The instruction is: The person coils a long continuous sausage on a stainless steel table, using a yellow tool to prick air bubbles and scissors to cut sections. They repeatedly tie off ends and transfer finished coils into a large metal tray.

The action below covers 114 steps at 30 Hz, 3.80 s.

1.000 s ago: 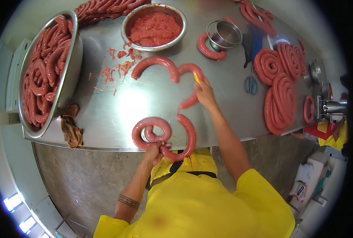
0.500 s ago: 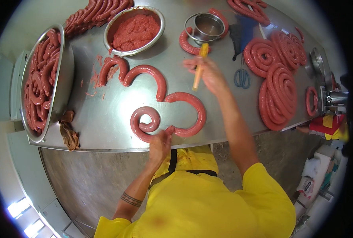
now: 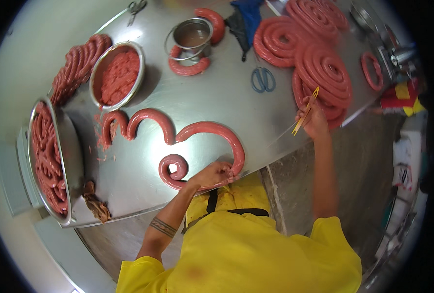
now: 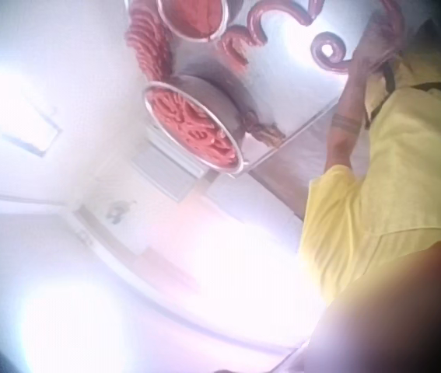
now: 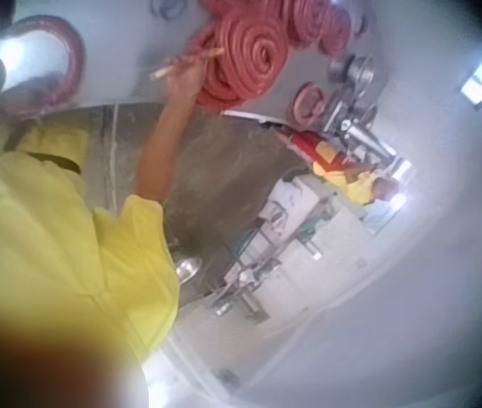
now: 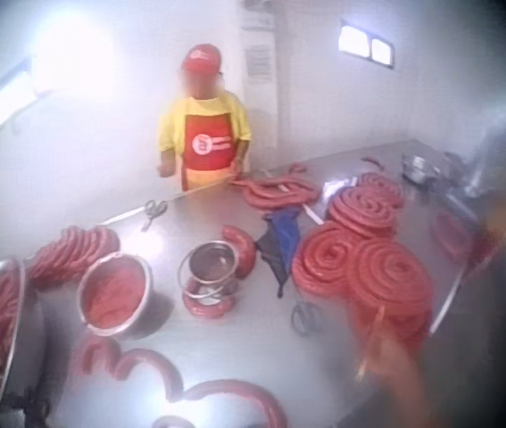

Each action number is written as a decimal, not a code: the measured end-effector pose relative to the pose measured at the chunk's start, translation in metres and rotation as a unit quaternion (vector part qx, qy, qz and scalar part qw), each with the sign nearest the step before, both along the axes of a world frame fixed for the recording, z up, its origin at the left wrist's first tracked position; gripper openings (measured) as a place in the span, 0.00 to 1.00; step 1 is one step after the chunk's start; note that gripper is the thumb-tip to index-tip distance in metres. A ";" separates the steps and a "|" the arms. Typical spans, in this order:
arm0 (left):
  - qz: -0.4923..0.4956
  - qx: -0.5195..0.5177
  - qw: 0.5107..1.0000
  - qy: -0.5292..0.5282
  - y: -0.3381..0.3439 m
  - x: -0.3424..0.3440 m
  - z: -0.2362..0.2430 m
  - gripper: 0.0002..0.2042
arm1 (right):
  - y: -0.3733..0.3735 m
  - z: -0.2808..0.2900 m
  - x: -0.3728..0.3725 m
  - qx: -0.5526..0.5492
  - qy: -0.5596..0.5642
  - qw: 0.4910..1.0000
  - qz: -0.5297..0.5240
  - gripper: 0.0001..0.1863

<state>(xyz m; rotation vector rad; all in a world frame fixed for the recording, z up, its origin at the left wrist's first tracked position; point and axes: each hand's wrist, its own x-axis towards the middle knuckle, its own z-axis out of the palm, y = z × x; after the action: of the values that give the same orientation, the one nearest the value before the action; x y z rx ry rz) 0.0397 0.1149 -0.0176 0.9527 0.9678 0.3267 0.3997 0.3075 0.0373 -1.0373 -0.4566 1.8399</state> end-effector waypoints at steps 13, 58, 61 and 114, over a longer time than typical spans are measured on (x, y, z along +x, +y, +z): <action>0.339 -0.324 0.824 -0.317 0.009 0.046 -0.013 0.08 | -0.187 -0.004 0.061 -0.237 -0.095 0.967 0.003 0.06; 0.250 0.519 0.715 0.396 -0.005 -0.009 0.017 0.08 | -0.088 -0.001 -0.196 0.436 -0.494 0.575 0.485 0.15; 0.385 0.290 0.863 0.153 0.003 -0.003 0.022 0.09 | -0.087 0.027 -0.213 0.423 -0.331 0.681 0.497 0.11; 0.116 0.366 0.889 0.251 -0.081 -0.011 0.034 0.10 | 0.147 0.051 -0.021 0.180 -0.074 0.980 -0.027 0.14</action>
<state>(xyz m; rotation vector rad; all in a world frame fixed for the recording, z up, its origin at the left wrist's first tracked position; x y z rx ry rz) 0.0291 0.0341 0.0169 1.6662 1.4839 0.7001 0.3791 0.4544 0.0884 -0.9283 -0.8111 1.5632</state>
